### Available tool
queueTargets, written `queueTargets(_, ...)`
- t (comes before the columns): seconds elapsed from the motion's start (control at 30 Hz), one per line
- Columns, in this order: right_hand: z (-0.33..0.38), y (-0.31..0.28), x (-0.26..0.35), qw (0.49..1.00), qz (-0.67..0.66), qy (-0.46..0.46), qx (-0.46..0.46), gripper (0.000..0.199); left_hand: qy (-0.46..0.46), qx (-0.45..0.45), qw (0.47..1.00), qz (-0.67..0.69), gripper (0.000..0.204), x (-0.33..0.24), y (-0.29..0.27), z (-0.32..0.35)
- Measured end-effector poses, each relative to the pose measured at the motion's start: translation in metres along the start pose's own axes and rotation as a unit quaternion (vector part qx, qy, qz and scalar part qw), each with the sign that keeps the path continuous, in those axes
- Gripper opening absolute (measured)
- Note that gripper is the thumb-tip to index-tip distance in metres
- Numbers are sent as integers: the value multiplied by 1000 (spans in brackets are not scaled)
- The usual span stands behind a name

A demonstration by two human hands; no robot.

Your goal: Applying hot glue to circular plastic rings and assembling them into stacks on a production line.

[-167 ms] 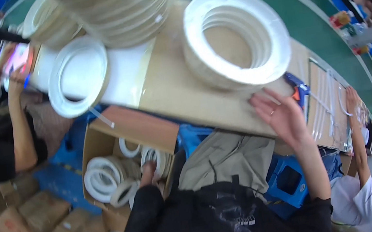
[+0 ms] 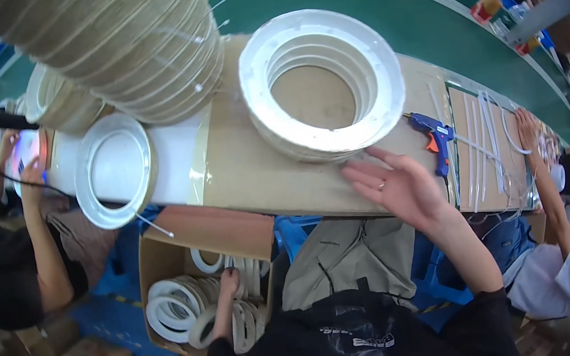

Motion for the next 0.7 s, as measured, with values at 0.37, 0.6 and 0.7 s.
queueTargets(0.37,-40,14,-4,955,-296,-8,34,54,634,419,558,334,71,-484,-65,289)
queueTargets(0.6,-87,17,-2,960,-273,-57,33,68,590,431,544,412,46,-553,-28,381)
queueTargets(0.7,-73,-8,6,989,-143,-18,31,58,297,587,689,304,35,-617,-26,400)
Point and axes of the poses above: each hand's wrist, its own z-axis away from the middle knuckle, its own y-axis out of the palm, x = y × z, the point moved 3 cm from there along -z, towards the middle knuckle, and after that the axes turned 8 degrees about z, right-handed, at the moved point
